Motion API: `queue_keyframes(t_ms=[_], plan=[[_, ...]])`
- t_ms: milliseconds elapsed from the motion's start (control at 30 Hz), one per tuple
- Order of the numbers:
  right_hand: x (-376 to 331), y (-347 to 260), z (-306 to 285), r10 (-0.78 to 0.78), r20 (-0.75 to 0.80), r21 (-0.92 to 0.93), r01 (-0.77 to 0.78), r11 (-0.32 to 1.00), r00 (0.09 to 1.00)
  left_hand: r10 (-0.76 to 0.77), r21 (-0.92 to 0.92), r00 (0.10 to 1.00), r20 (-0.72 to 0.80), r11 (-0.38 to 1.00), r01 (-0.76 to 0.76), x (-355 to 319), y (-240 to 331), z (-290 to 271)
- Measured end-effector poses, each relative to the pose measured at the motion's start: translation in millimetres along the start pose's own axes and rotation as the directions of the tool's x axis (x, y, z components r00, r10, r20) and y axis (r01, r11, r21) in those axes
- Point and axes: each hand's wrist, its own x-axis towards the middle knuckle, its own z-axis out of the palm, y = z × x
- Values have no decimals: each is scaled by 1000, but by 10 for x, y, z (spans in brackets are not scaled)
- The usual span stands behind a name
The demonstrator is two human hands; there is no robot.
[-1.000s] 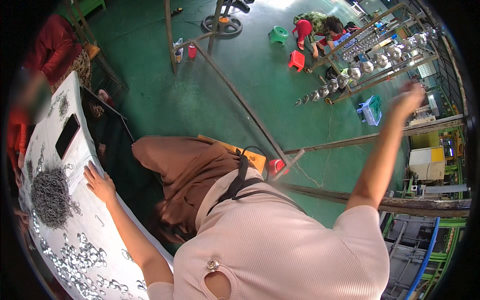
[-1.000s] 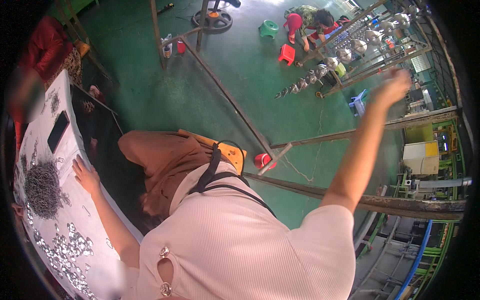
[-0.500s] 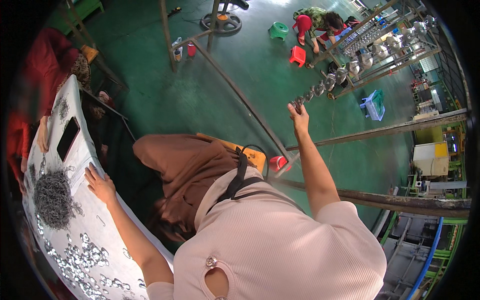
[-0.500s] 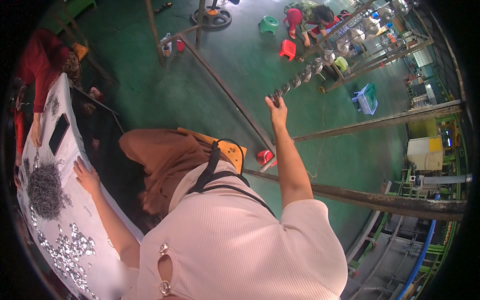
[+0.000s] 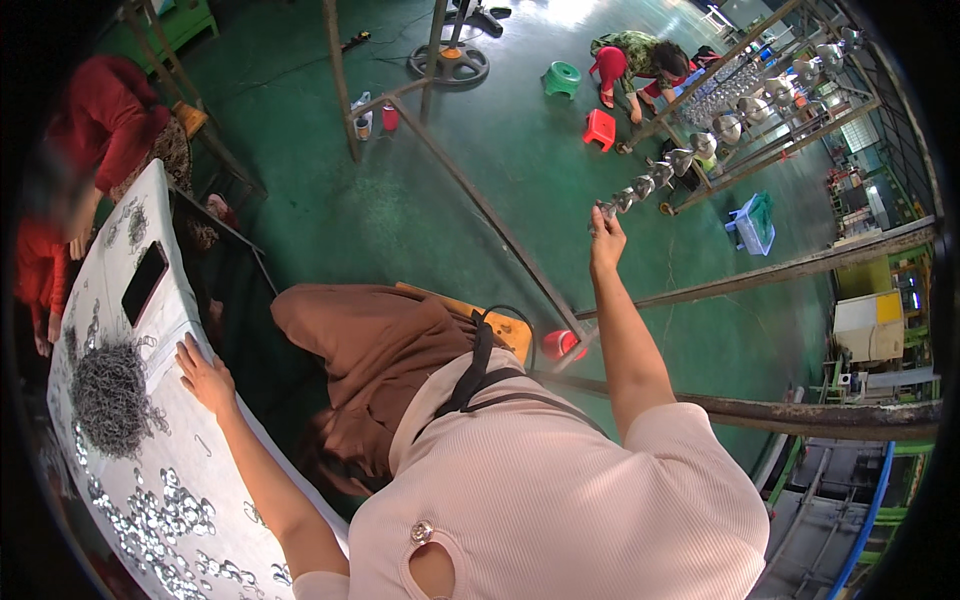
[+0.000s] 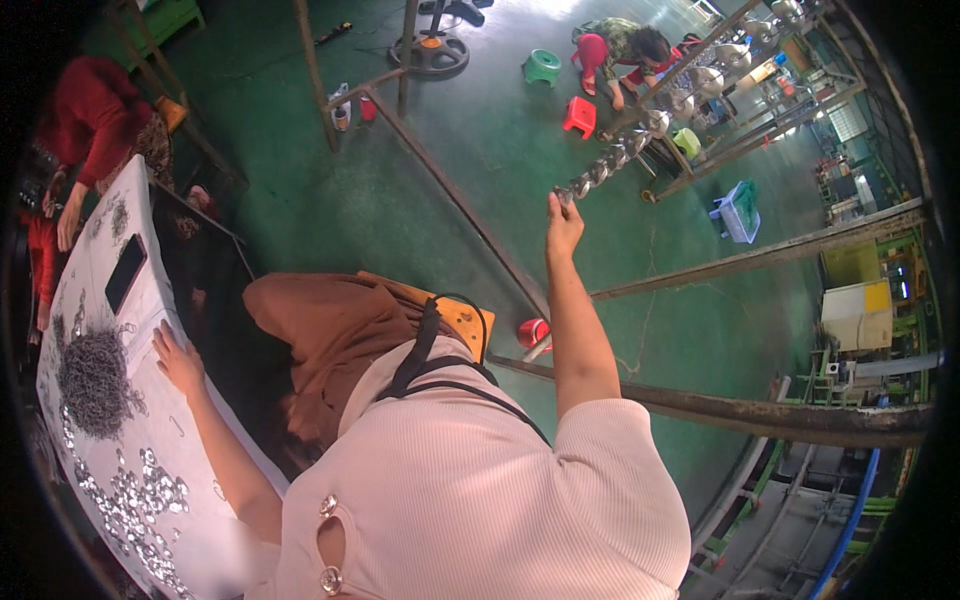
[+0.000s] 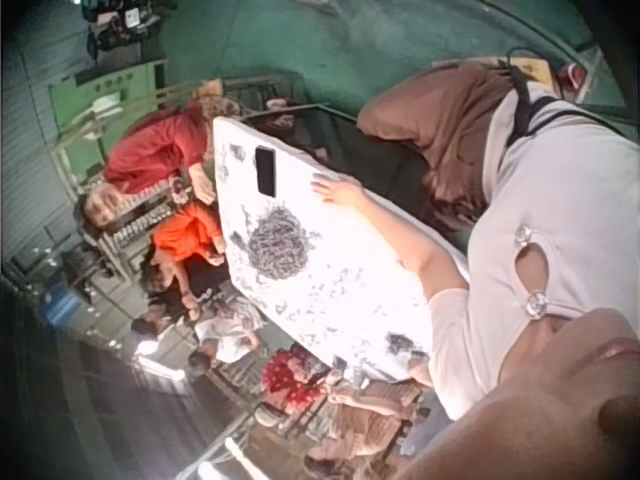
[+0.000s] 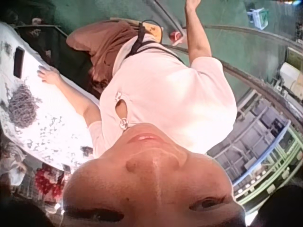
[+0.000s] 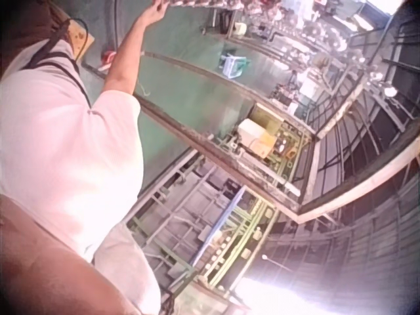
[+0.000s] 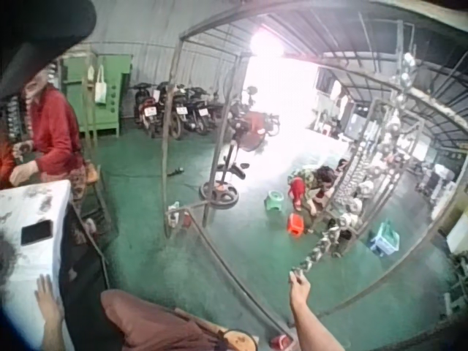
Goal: The person assembles small metal components by hand, attaching circular metal pieces to wire hooks. They repeatedly pick up a hook, attach a metal disc, and place the finished assembly onto a nearby rack. The task is performed at a table with several other workers doing the same.
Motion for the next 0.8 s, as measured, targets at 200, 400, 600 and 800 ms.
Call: queue_keyframes(t_ms=[200, 400, 600, 800], plan=[[39, -39, -5, 20, 16, -63, -19, 998, 1000, 2, 0, 1000, 3, 1000, -2, -10, 11, -20], [32, -32, 17, 27, 31, -49, -25, 998, 999, -1, -12, 1000, -2, 1000, 1, -13, 15, -30], [50, 285, -85, 133, 70, -167, -120, 979, 989, 2, -23, 1000, -6, 1000, -2, -19, 20, -17], [-74, 214, -40, 218, 71, -66, -213, 975, 973, 7, -15, 1000, -15, 1000, -7, -8, -1, -14]])
